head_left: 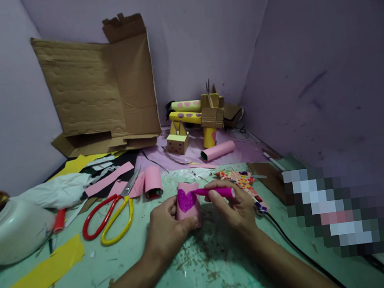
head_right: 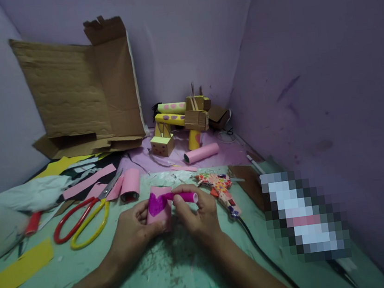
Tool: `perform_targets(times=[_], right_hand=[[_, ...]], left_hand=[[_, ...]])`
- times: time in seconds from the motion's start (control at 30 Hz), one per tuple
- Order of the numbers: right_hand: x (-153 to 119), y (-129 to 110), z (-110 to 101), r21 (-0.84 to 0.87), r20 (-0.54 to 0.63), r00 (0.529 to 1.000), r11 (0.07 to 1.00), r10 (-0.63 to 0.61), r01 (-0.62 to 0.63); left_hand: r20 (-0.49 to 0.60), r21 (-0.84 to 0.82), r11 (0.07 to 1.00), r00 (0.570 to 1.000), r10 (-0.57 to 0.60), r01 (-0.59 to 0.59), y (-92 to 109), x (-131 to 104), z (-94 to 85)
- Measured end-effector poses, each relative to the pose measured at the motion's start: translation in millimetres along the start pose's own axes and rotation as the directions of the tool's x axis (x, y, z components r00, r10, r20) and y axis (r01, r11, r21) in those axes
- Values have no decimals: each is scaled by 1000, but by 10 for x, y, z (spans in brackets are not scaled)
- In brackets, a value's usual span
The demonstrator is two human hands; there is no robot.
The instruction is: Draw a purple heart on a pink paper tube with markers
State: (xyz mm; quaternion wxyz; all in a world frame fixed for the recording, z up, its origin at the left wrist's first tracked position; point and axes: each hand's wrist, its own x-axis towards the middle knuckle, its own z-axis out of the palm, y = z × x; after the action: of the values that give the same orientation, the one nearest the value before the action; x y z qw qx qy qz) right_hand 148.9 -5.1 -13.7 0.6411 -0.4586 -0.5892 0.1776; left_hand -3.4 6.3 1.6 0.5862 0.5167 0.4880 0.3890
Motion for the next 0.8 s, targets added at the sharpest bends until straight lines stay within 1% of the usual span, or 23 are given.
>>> perform_targets(times=[0.13,0.23,0.43,0.57,0.8], right_hand=[[-3,-14,-3,-15,4,999,999,-36,36],[6,-42,-8,-36,15,999,998,-42,42],[11,-65,-12,-59,-2,999,997,-53,53],[-3,-52,-8,-58,-3,999,997,-51,51],[2,-87,4,-54,16,996,995,-83,84]], left_hand=[[-4,41,999,1000,19,-18,-13,-19,15],[-16,80,997,1000,25,-24,-23,-31,21],[-60,153,987,996,59,-49,-18,-43,22],[-65,166,985,997,52,-41,-19,-55,25],[-61,219,972,992,107,-91,-42,-55,19]])
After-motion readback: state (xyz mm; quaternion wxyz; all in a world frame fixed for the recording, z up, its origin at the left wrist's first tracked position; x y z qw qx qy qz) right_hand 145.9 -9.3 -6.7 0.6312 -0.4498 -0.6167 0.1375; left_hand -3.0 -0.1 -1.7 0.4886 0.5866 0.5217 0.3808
